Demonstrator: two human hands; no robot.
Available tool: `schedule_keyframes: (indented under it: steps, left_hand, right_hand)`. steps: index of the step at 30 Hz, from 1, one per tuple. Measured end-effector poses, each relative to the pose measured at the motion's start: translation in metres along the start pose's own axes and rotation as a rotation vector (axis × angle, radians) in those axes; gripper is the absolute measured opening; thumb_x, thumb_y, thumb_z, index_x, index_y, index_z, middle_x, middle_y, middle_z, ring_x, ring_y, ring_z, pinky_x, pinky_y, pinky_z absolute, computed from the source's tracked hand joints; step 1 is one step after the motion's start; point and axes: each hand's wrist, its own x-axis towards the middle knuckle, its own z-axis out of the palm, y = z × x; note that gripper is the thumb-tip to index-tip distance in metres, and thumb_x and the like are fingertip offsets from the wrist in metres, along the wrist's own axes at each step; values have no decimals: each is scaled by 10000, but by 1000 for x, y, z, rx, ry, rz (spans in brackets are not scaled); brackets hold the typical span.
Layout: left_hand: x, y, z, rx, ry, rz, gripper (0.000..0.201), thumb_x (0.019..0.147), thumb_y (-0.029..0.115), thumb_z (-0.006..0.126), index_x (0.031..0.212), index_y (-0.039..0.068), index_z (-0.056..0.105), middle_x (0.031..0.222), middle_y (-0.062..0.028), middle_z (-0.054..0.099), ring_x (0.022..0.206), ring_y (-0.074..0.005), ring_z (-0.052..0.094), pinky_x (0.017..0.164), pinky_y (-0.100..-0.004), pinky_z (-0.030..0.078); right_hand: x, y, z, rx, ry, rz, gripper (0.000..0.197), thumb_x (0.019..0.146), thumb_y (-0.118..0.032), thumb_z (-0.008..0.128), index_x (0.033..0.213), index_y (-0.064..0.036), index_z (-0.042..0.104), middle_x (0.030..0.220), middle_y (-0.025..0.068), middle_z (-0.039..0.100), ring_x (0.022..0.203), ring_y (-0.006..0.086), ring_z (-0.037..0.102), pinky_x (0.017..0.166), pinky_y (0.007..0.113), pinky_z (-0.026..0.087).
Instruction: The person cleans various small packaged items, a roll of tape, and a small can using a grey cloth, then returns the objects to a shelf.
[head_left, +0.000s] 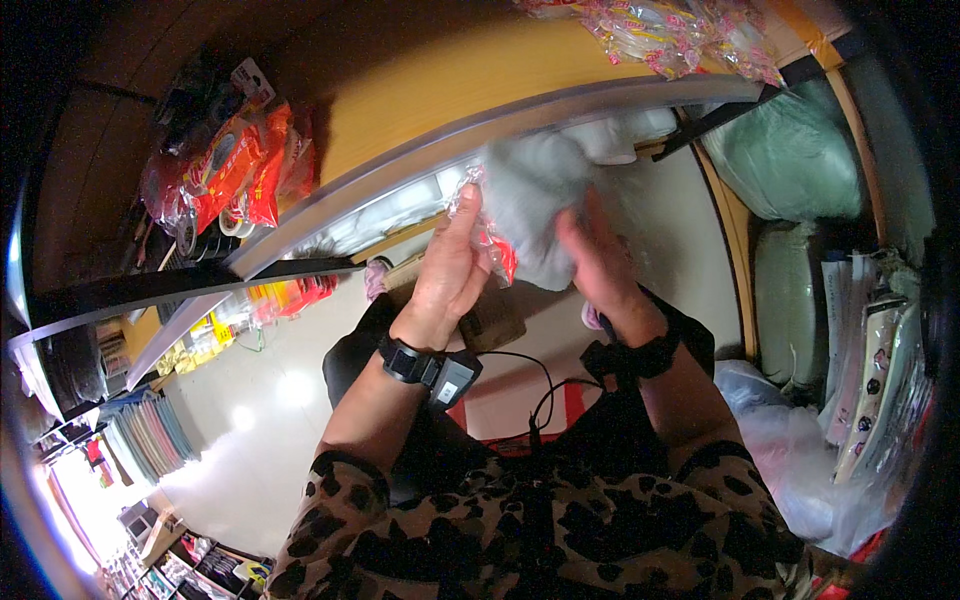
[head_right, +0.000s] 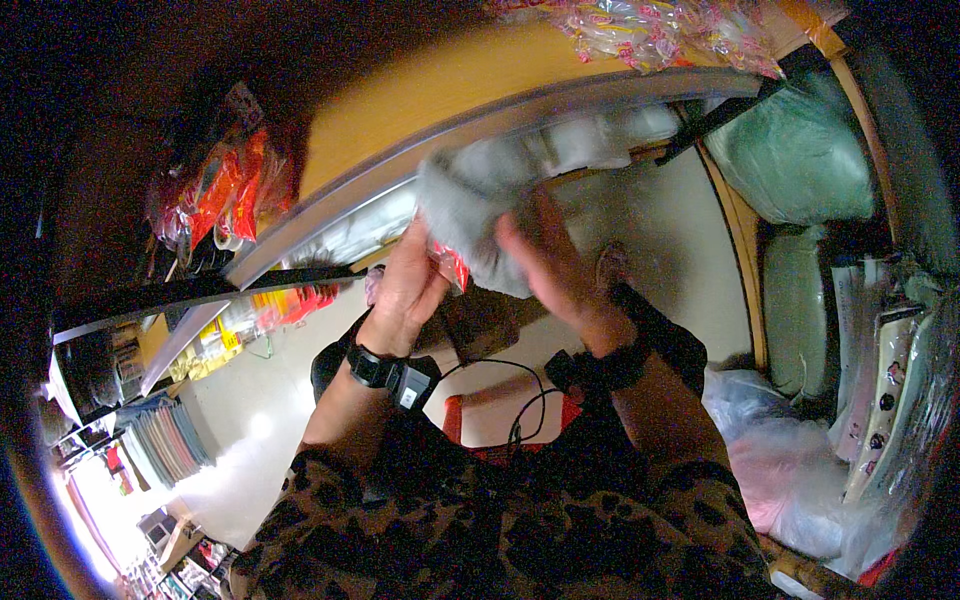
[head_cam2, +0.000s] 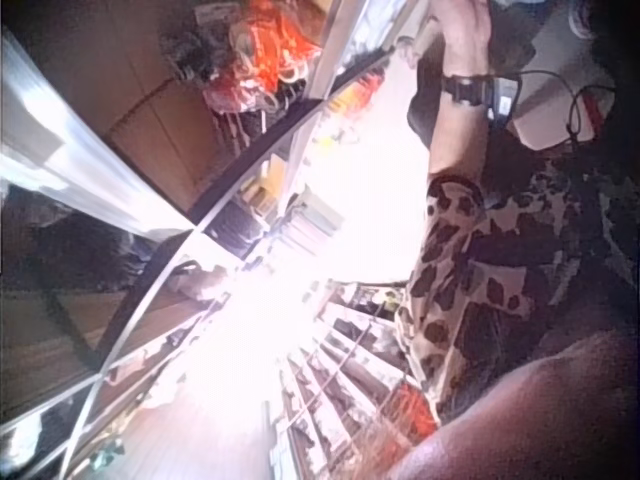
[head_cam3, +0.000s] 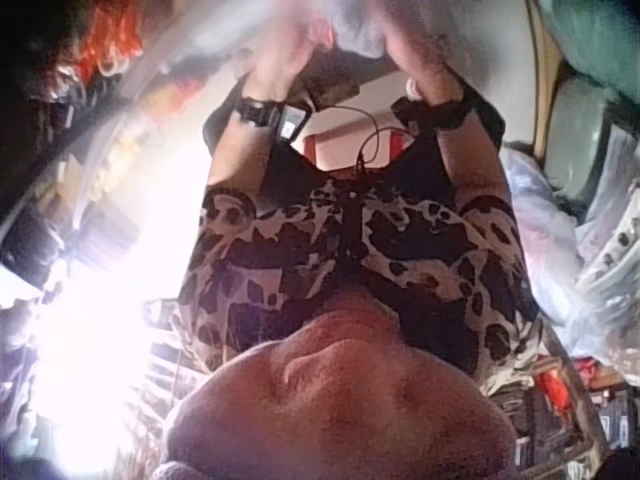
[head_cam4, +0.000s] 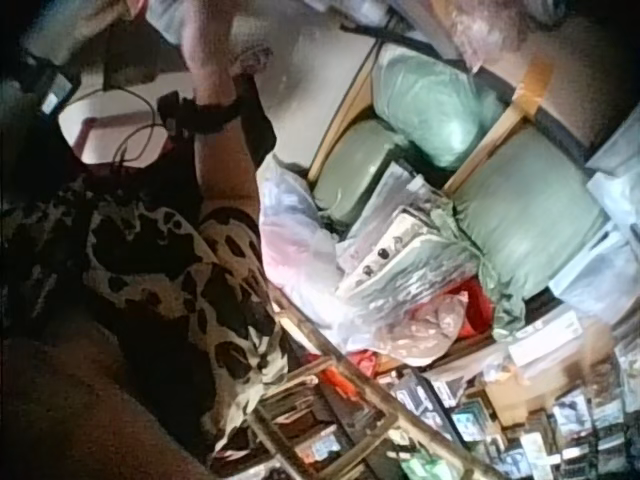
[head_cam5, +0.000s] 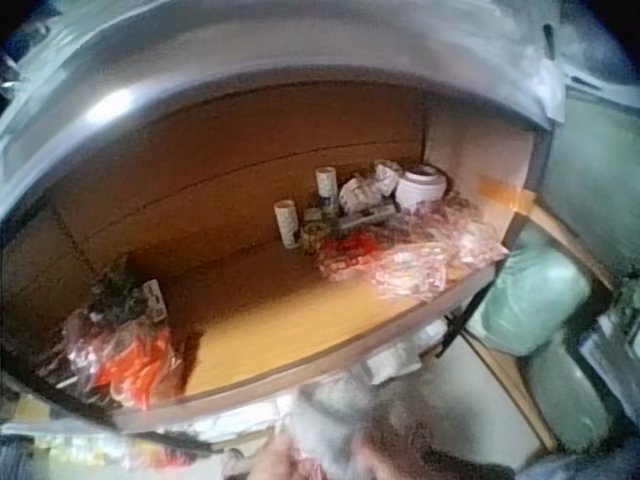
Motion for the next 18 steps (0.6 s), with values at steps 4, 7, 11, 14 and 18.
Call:
schedule_keyframes:
  steps: [4,7,11,14,18]
  left_hand:
    - [-3,0,2,62,-95,-33,325,888,268,457,1129,51,457,1058,-76,546,948,-162,538,786,-295,472]
    - [-8,4,10,0,-175,-211,375,876,315,471,1140,49,453,1059,-84,548,931,-179,547,775,-301,471]
    - [-8,1,13,-41,-99,-285,402,867,352,476,1142,58,456,1053,-84,552,864,-175,568,712,-272,493]
    - [-1,9,-5,-111,-130,-334,378,871,321,480,1155,74,449,1053,-88,551,792,-185,582,642,-243,518]
    - [-6,6,5,-8,-35,-196,379,884,300,456,1187,77,413,1066,-95,542,818,-212,585,641,-243,521]
  right_hand:
    - [4,-4,7,-274,185,-143,503,778,-165,594,1206,-12,377,1142,126,497,1034,230,487,910,326,356]
    - [17,5,-12,-146,304,-141,442,784,-147,581,1171,-6,419,1115,121,516,1021,207,491,899,315,364]
    - [14,10,-20,115,255,18,409,818,-143,552,1186,-33,413,1109,67,515,1002,164,487,882,301,374]
    - [14,6,-24,326,225,36,417,809,-188,561,1176,-41,427,1109,60,517,993,174,489,892,314,367]
    - [8,-6,-37,146,82,-32,497,783,-205,579,1216,-47,394,1129,62,505,1041,183,466,920,319,344]
